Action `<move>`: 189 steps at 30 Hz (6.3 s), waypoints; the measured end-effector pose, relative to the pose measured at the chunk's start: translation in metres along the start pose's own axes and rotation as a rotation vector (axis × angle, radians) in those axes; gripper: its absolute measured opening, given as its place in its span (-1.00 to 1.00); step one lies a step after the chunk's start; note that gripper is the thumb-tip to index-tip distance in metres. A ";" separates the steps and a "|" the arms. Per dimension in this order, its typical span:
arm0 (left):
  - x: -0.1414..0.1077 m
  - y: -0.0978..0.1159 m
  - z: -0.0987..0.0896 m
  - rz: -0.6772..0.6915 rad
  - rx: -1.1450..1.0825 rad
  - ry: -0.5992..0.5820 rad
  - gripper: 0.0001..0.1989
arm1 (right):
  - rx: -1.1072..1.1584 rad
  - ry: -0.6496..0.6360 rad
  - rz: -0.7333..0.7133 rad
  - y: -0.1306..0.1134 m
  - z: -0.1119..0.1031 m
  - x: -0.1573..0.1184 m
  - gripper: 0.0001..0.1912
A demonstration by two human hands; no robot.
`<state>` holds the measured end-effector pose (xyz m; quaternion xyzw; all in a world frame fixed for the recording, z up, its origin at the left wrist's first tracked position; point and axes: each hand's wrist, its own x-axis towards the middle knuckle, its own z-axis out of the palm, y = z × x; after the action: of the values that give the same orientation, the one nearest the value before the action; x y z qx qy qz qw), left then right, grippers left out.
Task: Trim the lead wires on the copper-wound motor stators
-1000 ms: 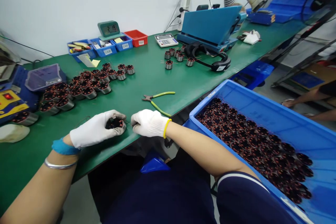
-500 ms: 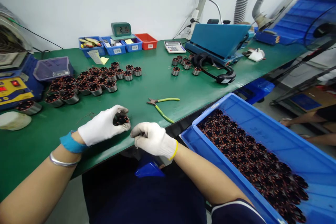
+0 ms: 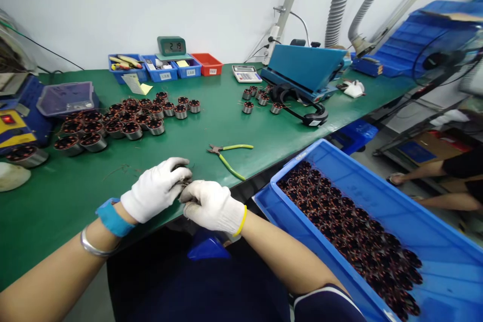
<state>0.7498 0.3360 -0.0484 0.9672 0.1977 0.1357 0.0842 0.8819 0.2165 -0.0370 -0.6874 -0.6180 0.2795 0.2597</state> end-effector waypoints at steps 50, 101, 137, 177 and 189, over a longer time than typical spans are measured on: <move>0.009 -0.022 -0.037 -0.396 -0.786 -0.236 -0.25 | -0.428 0.262 -0.577 0.043 0.001 0.031 -0.50; 0.007 0.007 -0.020 -0.068 -0.131 0.061 -0.65 | -0.756 0.187 -0.703 0.041 -0.040 0.025 -0.65; 0.009 0.004 -0.016 -0.085 -0.107 -0.179 -0.72 | -0.242 -0.034 0.135 0.012 -0.043 0.012 -0.66; -0.019 0.026 -0.036 0.320 -0.431 0.646 -0.76 | 1.284 0.028 0.138 0.015 -0.016 -0.002 -0.78; -0.006 0.023 -0.039 -0.420 -1.342 -0.274 -0.47 | 1.155 0.073 0.158 0.018 -0.013 -0.004 -0.78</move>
<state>0.7410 0.3166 -0.0076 0.6565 0.2413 0.0863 0.7095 0.9034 0.2104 -0.0400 -0.4875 -0.3029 0.5658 0.5920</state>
